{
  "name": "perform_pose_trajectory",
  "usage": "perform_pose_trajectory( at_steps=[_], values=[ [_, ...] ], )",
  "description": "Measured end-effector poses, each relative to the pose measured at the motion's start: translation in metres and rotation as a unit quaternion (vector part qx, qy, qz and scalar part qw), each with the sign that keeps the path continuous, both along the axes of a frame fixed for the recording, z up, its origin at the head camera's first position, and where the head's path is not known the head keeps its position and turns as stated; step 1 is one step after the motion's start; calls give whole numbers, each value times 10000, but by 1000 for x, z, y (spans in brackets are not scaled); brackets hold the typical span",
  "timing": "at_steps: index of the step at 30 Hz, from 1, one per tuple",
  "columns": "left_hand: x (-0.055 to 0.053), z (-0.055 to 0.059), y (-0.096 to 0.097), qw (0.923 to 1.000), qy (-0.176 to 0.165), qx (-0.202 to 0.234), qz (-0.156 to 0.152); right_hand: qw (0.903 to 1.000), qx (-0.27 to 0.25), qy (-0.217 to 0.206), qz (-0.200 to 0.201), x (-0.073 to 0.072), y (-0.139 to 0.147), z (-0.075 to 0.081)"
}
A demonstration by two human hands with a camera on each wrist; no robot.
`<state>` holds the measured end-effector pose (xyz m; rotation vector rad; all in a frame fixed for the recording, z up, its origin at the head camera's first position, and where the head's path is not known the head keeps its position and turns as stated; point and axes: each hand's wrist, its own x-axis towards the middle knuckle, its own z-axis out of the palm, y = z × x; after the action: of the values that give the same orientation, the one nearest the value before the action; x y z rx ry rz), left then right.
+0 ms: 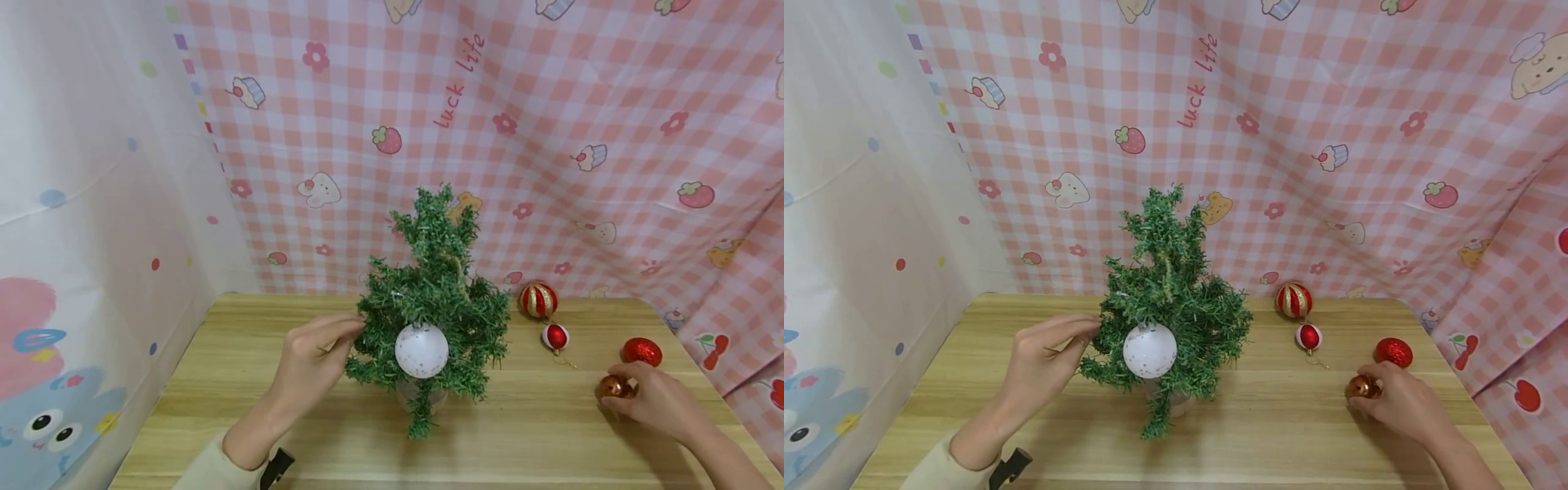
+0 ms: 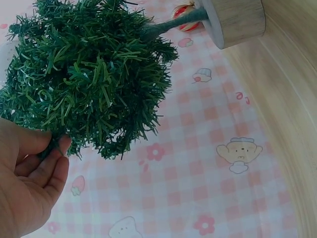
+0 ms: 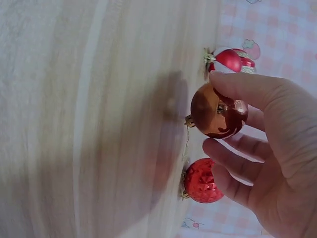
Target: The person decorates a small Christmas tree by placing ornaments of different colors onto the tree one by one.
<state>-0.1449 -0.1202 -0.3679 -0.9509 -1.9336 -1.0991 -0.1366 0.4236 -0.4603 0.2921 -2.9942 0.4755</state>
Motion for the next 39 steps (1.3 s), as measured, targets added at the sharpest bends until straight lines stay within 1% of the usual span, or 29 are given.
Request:
perform_pose_trajectory(
  at_steps=[5,7,10,14,16,20,24,31,34,37,39],
  values=[
    [-1,0,-1,10000,-17,-5,-8,9987,-492,-5,-164,4,2,2],
    [-1,0,-1,10000,-24,-12,-5,9978,-638,47,-168,5,3,2],
    [-1,0,-1,10000,-31,-19,4,9961,-811,333,65,7,4,-1],
    [-1,0,-2,10000,-27,-40,22,9929,-673,893,399,9,4,-5],
    [-1,-1,-2,10000,-23,-56,27,9913,-551,1110,439,10,3,-7],
    [-2,-1,-2,10000,-16,-63,45,9878,-628,1328,508,12,0,-7],
    [-3,-2,-2,9999,5,-57,92,9861,-804,1377,469,13,-3,-6],
    [-5,-6,-2,9999,-16,29,127,9864,-1145,1150,246,21,-12,-1],
    [-6,-8,-3,9999,-59,69,144,9820,-1358,1274,315,23,-17,1],
    [-8,-9,-4,9999,-31,110,130,9760,-1610,1401,428,25,-21,3],
    [-10,-10,-4,9999,19,128,111,9737,-1724,1417,456,28,-24,6]
  ],
)
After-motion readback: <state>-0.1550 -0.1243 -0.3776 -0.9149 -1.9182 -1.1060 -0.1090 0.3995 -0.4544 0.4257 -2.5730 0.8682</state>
